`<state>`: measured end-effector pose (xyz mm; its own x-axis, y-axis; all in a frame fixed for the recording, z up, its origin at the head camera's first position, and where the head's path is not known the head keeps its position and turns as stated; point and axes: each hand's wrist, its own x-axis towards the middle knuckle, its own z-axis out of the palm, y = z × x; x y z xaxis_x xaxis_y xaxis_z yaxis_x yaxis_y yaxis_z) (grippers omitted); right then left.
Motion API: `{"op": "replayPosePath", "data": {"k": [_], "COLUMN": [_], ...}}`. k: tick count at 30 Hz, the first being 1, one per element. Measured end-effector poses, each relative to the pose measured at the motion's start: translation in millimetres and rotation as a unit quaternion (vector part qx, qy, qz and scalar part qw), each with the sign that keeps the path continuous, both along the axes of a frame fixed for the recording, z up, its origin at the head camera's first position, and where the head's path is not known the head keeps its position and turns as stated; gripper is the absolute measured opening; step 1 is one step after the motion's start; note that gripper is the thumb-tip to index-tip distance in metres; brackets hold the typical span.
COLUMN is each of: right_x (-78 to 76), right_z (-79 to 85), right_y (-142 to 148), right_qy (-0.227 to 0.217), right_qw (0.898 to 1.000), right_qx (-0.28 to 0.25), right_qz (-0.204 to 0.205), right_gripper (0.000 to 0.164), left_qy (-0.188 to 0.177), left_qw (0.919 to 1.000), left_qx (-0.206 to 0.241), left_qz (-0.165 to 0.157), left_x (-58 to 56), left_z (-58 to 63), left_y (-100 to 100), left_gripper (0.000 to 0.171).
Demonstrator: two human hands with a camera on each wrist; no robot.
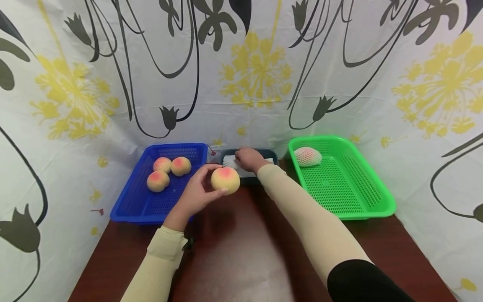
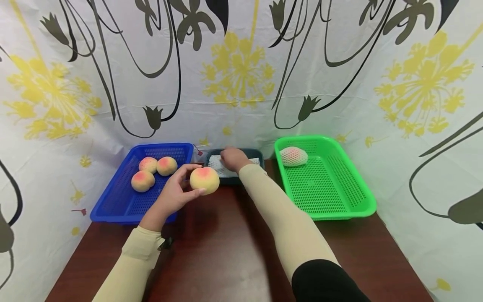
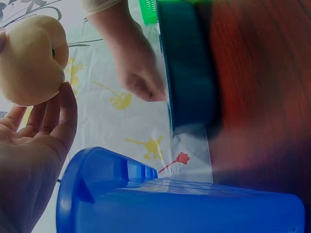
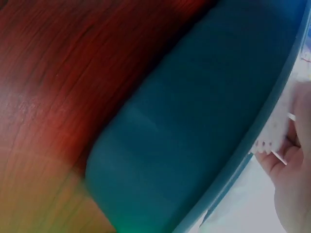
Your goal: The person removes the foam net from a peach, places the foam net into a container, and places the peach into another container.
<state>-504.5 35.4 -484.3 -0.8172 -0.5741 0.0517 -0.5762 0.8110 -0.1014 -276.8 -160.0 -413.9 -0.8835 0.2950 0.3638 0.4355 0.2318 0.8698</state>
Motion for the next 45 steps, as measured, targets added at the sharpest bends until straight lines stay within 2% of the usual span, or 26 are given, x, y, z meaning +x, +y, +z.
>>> {"op": "replayPosePath", "data": {"k": [2,6,15,19,23,26,31,35,37,42,45], "right_x": [-2.1,-5.4,-5.3,-5.0,-0.7,10.2,33.4,53.2,66.9,109.5,132.4], "right_z": [-3.5,-11.6,-12.8,-8.2,-0.8,10.3,28.9,41.9,50.2,65.3,65.9], "right_y": [-1.5,-2.6,-5.3,-1.0,4.2,9.3,23.7,38.9,48.2,75.8,93.1], "right_qy": [-0.014,-0.044,-0.052,-0.033,-0.009,-0.004,-0.005,-0.008,-0.011,-0.002,0.001], "right_qw": [1.0,0.997,0.997,0.999,1.0,0.999,0.993,0.988,0.986,0.977,0.971], "right_qx": [0.019,0.056,0.056,0.019,-0.028,-0.053,-0.117,-0.152,-0.167,-0.211,-0.237], "right_qz": [-0.008,-0.015,-0.013,-0.013,-0.009,-0.01,-0.001,0.013,0.016,0.026,0.031], "right_gripper": [0.022,0.034,0.032,0.031,0.028,0.025,0.024,0.024,0.021,0.016,0.013], "left_qy": [-0.006,-0.012,-0.009,-0.009,-0.005,-0.006,0.008,0.037,0.039,0.007,-0.013], "left_qw": [1.0,0.9999,0.9987,0.9967,0.9933,0.991,0.9875,0.9781,0.9743,0.9702,0.9689], "left_qx": [-0.003,-0.009,-0.049,-0.077,-0.111,-0.129,-0.154,-0.202,-0.219,-0.238,-0.243], "left_qz": [-0.001,-0.001,0.012,0.024,0.033,0.036,0.032,0.035,0.036,0.044,0.047], "left_x": [0.2,0.9,-1.2,0.5,-11.9,-21.9,-22.8,-25.9,-27.8,-35.0,-40.2], "left_z": [0.3,1.7,7.2,14.2,1.2,-10.9,-7.1,-0.2,4.8,12.5,12.0], "left_y": [-0.7,-2.5,-10.8,-12.5,-21.8,-28.6,-31.2,-39.2,-45.0,-66.1,-80.8], "left_gripper": [0.065,0.065,0.063,0.061,0.064,0.067,0.072,0.072,0.07,0.069,0.068]}}
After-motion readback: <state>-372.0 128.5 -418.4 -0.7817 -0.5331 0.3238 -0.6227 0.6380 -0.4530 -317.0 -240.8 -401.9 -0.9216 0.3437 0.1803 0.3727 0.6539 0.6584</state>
